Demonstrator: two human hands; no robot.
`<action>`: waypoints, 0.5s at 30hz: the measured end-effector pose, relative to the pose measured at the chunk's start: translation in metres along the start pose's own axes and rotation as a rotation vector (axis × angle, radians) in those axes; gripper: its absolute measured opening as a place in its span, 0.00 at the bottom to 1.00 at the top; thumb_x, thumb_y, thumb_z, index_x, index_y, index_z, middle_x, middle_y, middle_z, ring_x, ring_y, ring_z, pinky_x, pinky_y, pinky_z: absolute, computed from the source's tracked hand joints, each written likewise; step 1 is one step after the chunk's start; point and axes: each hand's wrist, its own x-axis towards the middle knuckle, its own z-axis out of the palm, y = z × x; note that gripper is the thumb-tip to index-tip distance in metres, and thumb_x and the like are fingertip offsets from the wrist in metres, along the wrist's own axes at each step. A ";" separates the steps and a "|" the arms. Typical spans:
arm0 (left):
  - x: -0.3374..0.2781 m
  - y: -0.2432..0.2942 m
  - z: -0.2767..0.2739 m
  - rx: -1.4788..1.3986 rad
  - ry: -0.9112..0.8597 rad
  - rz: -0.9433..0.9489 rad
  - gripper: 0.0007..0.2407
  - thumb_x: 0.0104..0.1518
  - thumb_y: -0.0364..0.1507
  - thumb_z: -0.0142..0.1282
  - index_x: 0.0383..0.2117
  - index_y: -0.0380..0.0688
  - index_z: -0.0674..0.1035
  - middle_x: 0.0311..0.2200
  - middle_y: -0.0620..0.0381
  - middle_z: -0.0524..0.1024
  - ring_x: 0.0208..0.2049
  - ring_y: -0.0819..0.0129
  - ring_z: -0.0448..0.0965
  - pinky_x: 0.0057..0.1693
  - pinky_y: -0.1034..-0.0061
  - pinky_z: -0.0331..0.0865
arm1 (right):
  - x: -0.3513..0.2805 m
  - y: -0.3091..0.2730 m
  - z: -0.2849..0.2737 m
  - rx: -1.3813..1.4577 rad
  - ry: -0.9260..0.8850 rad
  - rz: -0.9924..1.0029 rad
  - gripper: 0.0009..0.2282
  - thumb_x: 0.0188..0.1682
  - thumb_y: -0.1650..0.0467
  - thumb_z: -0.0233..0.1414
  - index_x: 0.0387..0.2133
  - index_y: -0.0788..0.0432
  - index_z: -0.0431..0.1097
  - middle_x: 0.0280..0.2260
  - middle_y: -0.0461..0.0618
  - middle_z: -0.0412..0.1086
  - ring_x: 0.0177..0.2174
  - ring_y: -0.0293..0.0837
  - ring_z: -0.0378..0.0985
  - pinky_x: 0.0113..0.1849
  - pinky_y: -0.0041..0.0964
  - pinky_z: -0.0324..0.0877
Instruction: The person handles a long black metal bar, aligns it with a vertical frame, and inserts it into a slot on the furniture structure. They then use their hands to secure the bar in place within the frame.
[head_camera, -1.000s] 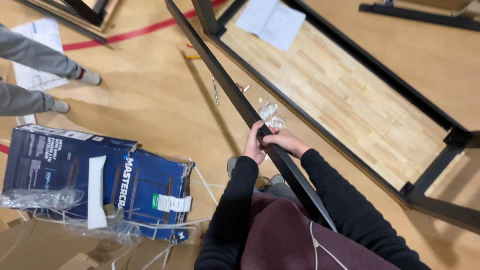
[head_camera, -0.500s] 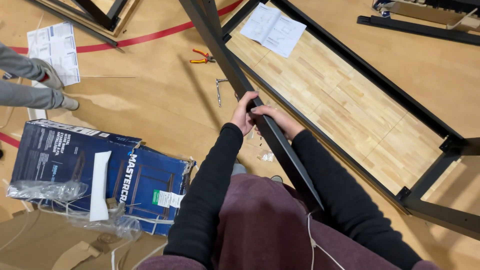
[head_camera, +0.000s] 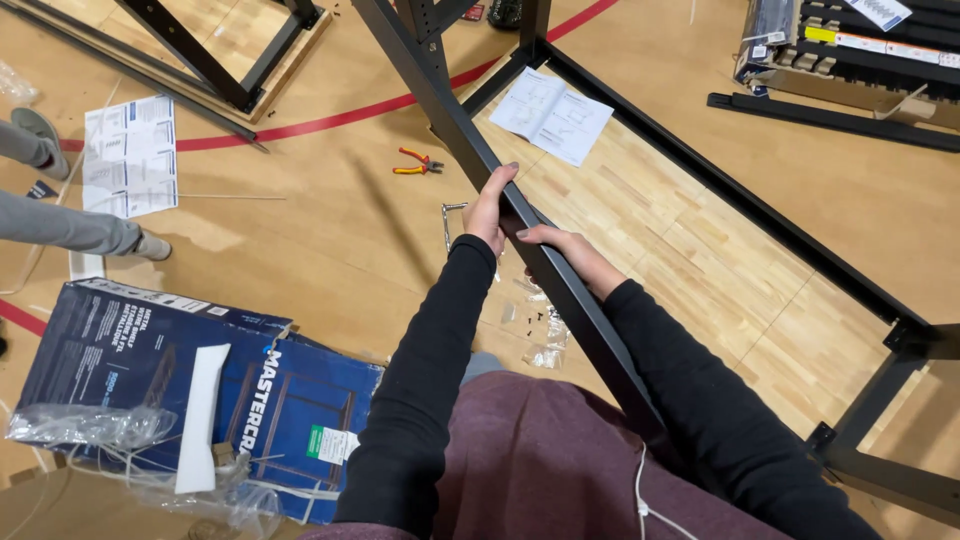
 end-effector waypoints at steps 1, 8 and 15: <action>0.003 0.003 0.000 0.002 -0.003 -0.003 0.30 0.32 0.38 0.75 0.39 0.26 0.75 0.28 0.33 0.78 0.31 0.53 0.82 0.40 0.65 0.76 | 0.001 -0.002 0.003 0.002 0.004 0.000 0.22 0.29 0.59 0.63 0.31 0.64 0.72 0.23 0.62 0.72 0.24 0.49 0.80 0.26 0.36 0.76; -0.028 0.063 0.027 0.177 0.072 -0.121 0.44 0.27 0.43 0.74 0.53 0.25 0.70 0.55 0.33 0.66 0.59 0.50 0.67 0.62 0.58 0.61 | 0.021 -0.026 0.007 0.003 0.082 0.067 0.24 0.29 0.58 0.63 0.31 0.66 0.72 0.24 0.63 0.73 0.25 0.51 0.79 0.26 0.38 0.75; -0.005 0.024 0.055 0.041 0.033 -0.157 0.41 0.28 0.40 0.75 0.48 0.21 0.71 0.48 0.32 0.68 0.53 0.51 0.70 0.57 0.57 0.64 | 0.023 -0.036 -0.030 -0.099 0.132 0.150 0.26 0.30 0.57 0.63 0.31 0.69 0.73 0.25 0.65 0.73 0.25 0.53 0.78 0.26 0.41 0.74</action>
